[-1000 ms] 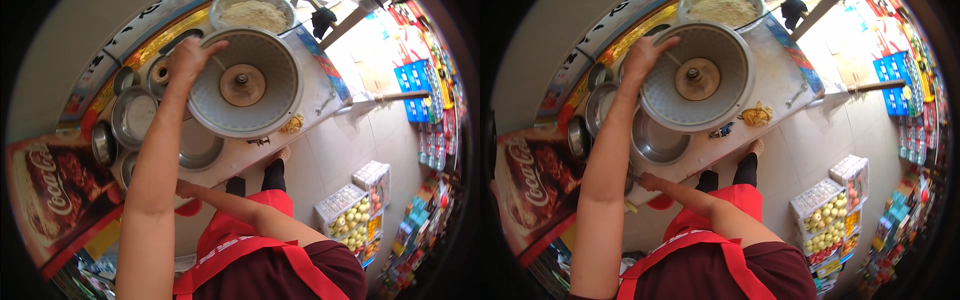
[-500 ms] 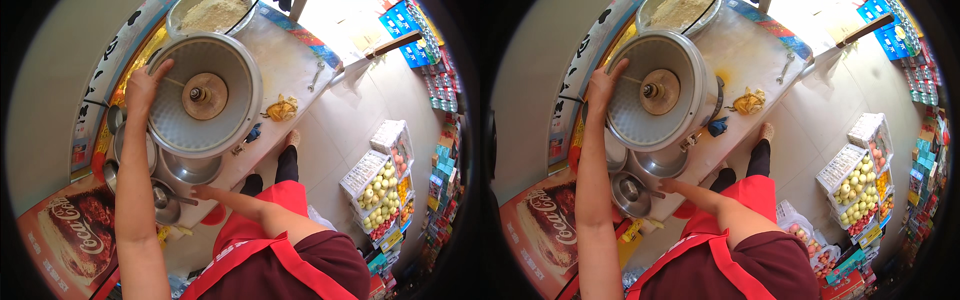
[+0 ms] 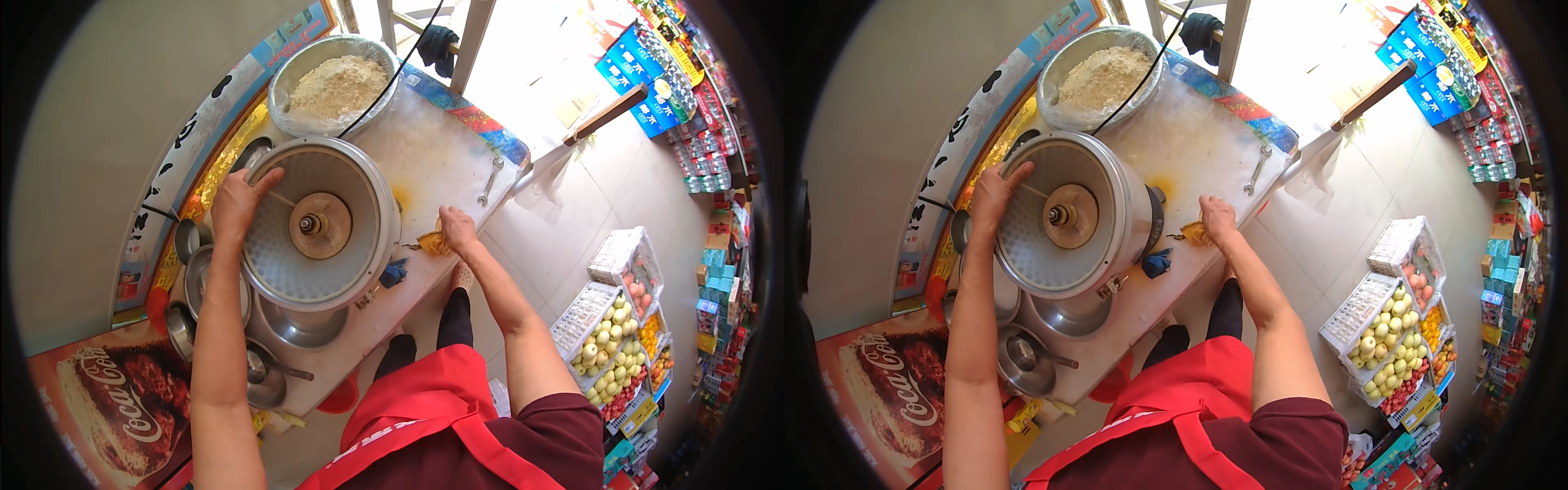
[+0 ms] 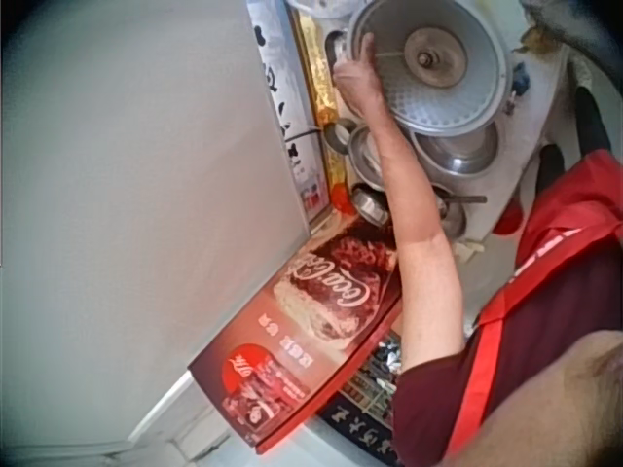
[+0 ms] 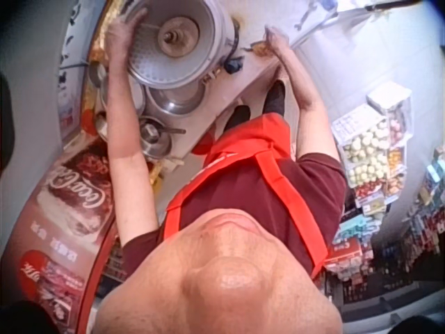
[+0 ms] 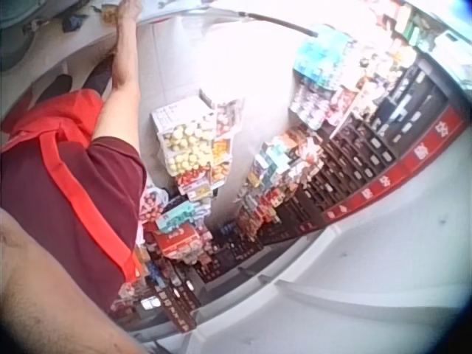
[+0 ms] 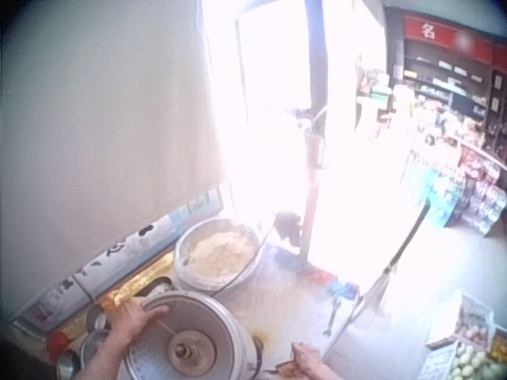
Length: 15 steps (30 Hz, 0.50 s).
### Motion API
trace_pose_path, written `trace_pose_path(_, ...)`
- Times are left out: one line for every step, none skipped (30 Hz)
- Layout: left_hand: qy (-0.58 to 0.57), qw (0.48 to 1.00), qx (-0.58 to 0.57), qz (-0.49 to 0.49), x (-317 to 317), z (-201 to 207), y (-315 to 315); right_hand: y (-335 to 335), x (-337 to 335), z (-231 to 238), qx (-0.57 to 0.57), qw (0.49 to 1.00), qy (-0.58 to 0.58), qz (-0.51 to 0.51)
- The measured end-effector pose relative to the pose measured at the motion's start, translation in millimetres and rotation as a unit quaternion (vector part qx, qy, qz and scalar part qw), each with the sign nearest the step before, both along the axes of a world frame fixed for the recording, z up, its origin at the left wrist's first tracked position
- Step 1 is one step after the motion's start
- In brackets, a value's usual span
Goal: The person assembles a food processing machine by placing a mesh insert, a plastic liner, and a wooden disc into a metal container, then secures the components with a central bolt and a wrench. The person then wipes the exterior of the machine with a cloth.
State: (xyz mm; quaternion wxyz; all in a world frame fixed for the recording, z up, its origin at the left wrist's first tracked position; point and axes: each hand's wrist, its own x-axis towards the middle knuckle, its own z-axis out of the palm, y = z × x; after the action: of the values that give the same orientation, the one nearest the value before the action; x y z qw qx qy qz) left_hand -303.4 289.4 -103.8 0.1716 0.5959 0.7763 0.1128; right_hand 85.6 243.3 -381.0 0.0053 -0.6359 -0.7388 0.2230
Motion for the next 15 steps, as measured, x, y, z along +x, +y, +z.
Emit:
trace_pose_path(0.011, 1.000, -0.007, 0.005, 0, 0, 0, 15, 5, 14, 0.050, 0.993, 0.086, -0.062)
trace_pose_path(0.010, 1.000, -0.003, 0.000, 1, 1, 0, 28, 15, 33, 0.085, 0.981, 0.145, -0.095)
trace_pose_path(0.016, 1.000, -0.006, -0.001, 2, 1, 1, 46, 24, 52, 0.096, 0.968, 0.199, -0.119)
trace_pose_path(0.022, 1.000, -0.010, -0.005, 2, 2, 1, 59, 34, 70, 0.144, 0.952, 0.248, -0.109)
trace_pose_path(0.003, 1.000, 0.002, -0.015, 2, 3, 2, 68, 42, 83, 0.186, 0.945, 0.252, -0.094)
trace_pose_path(-0.011, 1.000, -0.006, -0.017, 2, 3, 1, 78, 47, 89, 0.219, 0.943, 0.233, -0.089)
trace_pose_path(-0.026, 0.999, -0.009, -0.019, 2, 3, 2, 75, 47, 88, 0.164, 0.959, 0.211, -0.094)
trace_pose_path(-0.053, 0.998, -0.006, -0.025, 1, 3, 0, 73, 46, 80, 0.152, 0.962, 0.211, -0.080)
trace_pose_path(-0.061, 0.998, -0.014, -0.013, 1, 2, 0, 73, 43, 67, 0.169, 0.957, 0.232, -0.046)
trace_pose_path(-0.067, 0.998, -0.011, -0.004, 0, 1, -2, 61, 35, 46, 0.111, 0.968, 0.220, -0.038)
trace_pose_path(-0.070, 0.997, -0.014, 0.007, 0, 0, -3, 42, 28, 22, 0.080, 0.981, 0.179, 0.000)
trace_pose_path(-0.082, 0.996, -0.018, 0.020, -1, -1, -5, 24, 24, -1, 0.028, 0.994, 0.092, 0.057)
trace_pose_path(-0.079, 0.996, -0.010, 0.030, -1, -2, -7, 9, 22, -20, -0.039, 0.992, -0.003, 0.123)
trace_pose_path(-0.073, 0.997, -0.009, 0.038, -1, -3, -7, 6, 24, -34, -0.081, 0.985, 0.015, 0.154)
trace_pose_path(-0.068, 0.997, -0.010, 0.042, -1, -3, -8, 10, 26, -44, -0.068, 0.985, 0.074, 0.138)
